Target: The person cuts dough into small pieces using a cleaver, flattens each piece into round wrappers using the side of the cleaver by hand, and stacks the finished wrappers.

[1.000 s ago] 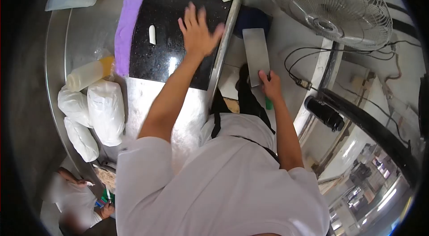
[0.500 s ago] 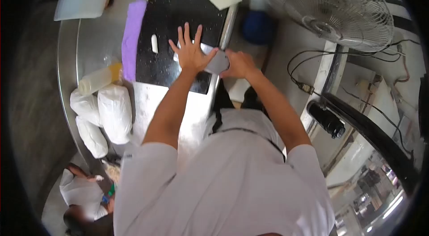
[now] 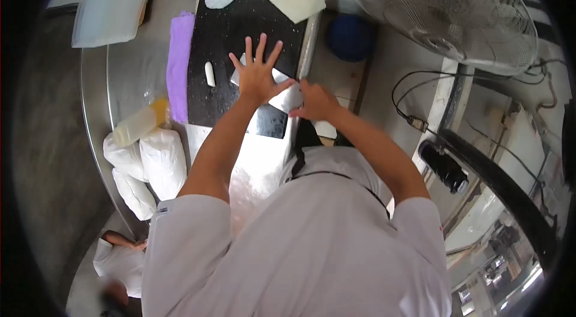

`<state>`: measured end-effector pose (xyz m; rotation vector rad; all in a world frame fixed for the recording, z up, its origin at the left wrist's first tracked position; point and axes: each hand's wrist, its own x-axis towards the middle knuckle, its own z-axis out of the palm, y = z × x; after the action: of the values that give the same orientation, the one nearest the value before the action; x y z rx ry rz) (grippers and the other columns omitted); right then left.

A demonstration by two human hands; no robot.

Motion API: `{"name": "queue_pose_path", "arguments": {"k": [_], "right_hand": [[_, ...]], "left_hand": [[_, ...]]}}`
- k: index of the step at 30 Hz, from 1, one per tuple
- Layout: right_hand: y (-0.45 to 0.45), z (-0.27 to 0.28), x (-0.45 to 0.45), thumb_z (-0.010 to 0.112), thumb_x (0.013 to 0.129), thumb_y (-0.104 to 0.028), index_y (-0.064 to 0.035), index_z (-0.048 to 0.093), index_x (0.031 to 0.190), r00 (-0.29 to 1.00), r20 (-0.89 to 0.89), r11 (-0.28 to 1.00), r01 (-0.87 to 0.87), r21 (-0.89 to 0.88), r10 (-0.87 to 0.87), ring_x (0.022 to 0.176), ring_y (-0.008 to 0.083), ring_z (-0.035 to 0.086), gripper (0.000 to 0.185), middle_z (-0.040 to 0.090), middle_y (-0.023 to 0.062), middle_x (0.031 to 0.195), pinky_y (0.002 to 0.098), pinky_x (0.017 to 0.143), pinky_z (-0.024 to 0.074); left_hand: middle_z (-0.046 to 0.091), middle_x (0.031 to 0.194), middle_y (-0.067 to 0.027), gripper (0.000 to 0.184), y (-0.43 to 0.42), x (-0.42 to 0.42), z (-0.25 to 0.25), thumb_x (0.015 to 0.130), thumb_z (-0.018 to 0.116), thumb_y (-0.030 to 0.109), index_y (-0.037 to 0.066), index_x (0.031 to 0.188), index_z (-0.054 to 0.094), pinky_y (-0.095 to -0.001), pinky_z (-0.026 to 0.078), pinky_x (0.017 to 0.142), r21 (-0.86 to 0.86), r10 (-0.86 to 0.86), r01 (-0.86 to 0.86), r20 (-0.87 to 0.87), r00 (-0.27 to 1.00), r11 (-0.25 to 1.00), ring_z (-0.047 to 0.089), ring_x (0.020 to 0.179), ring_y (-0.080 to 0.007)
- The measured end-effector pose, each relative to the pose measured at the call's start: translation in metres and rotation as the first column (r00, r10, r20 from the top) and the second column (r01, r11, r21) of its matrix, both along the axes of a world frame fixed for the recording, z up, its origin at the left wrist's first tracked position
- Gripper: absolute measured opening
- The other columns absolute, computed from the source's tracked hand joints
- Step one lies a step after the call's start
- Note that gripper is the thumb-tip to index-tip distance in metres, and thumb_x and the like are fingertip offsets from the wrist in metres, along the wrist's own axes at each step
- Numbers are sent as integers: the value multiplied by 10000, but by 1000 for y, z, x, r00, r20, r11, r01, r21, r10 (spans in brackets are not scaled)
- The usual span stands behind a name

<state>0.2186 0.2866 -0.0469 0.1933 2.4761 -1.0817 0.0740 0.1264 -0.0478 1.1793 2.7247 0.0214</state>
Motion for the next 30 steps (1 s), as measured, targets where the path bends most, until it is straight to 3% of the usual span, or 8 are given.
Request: {"name": "queue_pose_path", "arguments": {"k": [5, 9, 12, 16, 19, 21, 26, 30], "right_hand": [[12, -1, -29, 908, 691, -503, 66, 543, 1213, 995, -78, 996, 66, 68, -60, 982, 517, 687, 854, 704, 321, 1001, 514, 874, 558], [12, 17, -40, 905, 698, -503, 49, 543, 1237, 999, -14, 992, 53, 112, -52, 1018, 461, 706, 852, 704, 303, 1050, 501, 867, 567], [-6, 4, -6, 908, 692, -505, 60, 530, 1272, 998, -9, 997, 56, -45, -56, 1026, 454, 707, 893, 700, 317, 1064, 505, 890, 562], [4, 1, -7, 892, 714, -509, 47, 515, 1322, 988, 8, 987, 153, 48, -154, 1007, 480, 696, 906, 698, 330, 1048, 496, 873, 565], [35, -3, -37, 885, 696, -574, 35, 513, 1264, 981, -192, 985, 25, 172, 8, 927, 481, 707, 912, 709, 296, 955, 511, 800, 581], [42, -3, -61, 899, 686, -553, 48, 531, 1247, 984, -176, 985, 23, 173, 8, 929, 472, 712, 901, 713, 295, 962, 496, 802, 587], [-9, -12, 12, 936, 652, -509, 70, 549, 1230, 989, -82, 992, 123, -23, -124, 956, 472, 713, 906, 717, 299, 988, 500, 868, 573], [17, -14, 9, 840, 729, -630, 52, 469, 1282, 994, -21, 994, 110, 3, -110, 1003, 487, 690, 953, 698, 305, 1004, 540, 862, 549]], "left_hand": [[231, 1707, -102, 993, 19, -37, -12, 744, 619, 844, 386, 1592, 381, -901, 152, 996, 254, -32, 58, -106, 994, 965, 199, 1534, -487], [214, 1713, -102, 1030, 29, -61, -13, 750, 646, 815, 385, 1620, 302, -828, 147, 1101, 191, -84, 107, -124, 989, 976, 147, 1562, -449], [176, 1725, -98, 1083, 1, -15, -19, 744, 647, 822, 402, 1643, 215, -844, 121, 1100, 248, -132, 138, -41, 990, 959, 128, 1569, -442], [194, 1718, -112, 1076, 28, -28, -9, 732, 626, 850, 396, 1636, 259, -867, 126, 1067, 200, -149, 158, -58, 987, 967, 179, 1554, -449], [220, 1708, -120, 1041, 44, -50, -19, 748, 626, 836, 393, 1627, 287, -871, 140, 1054, 272, -67, 95, -108, 992, 958, 201, 1542, -463], [225, 1706, -124, 1034, 37, -49, -16, 752, 628, 831, 393, 1626, 289, -872, 140, 1052, 311, -25, 61, -118, 993, 948, 198, 1541, -469], [146, 1729, -125, 1086, 14, -10, -8, 697, 694, 810, 385, 1621, 310, -877, 102, 1056, 163, -253, 249, 1, 968, 955, 89, 1557, -515], [240, 1697, -124, 1038, 37, -19, -8, 709, 689, 812, 389, 1598, 359, -886, 122, 1033, 183, -232, 236, -44, 972, 954, 175, 1537, -502]]}}
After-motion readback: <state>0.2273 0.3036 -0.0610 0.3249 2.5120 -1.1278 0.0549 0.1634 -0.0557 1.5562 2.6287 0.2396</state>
